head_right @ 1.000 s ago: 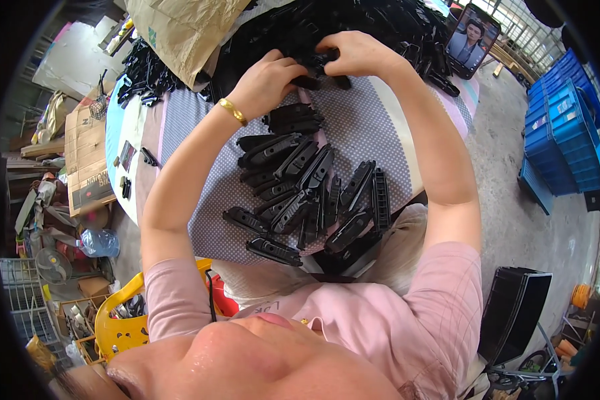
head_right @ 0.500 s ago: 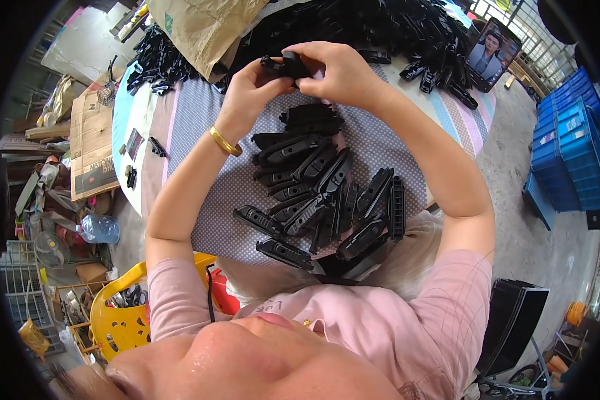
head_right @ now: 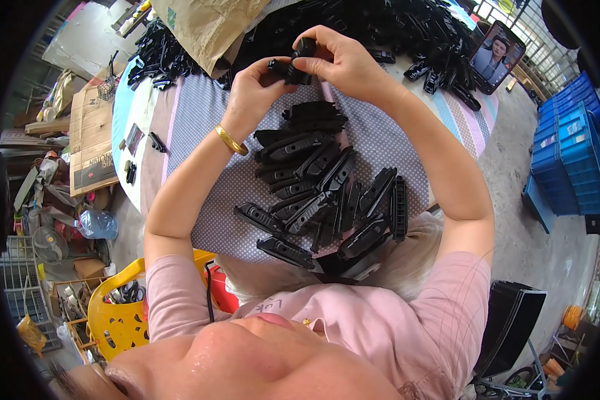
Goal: Inspecting and assembling black plastic hair claw clips at a manufacturing workstation.
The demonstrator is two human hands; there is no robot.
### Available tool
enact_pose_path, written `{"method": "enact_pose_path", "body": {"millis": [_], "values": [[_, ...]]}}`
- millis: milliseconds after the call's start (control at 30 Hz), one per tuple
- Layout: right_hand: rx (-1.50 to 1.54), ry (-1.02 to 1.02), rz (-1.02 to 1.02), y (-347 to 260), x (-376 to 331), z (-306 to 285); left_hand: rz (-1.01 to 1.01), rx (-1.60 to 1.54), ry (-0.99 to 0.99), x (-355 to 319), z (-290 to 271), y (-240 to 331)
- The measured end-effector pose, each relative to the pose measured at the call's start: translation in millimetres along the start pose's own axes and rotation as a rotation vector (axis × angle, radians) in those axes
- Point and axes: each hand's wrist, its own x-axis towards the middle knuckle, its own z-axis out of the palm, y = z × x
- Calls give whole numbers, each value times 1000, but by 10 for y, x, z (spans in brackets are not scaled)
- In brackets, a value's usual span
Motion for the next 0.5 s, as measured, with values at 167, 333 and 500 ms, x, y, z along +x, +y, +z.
{"method": "enact_pose_path", "body": {"millis": [167, 333, 500], "values": [[-61, 3, -250, 75, 18, -163, -77, -43, 6, 36, -25, 45], [178, -212, -6, -41, -33, -71, -8, 60, 13, 16, -11, 2], [116, -86, 77, 4, -38, 49, -33, 209, 20, -4, -23, 77]]}}
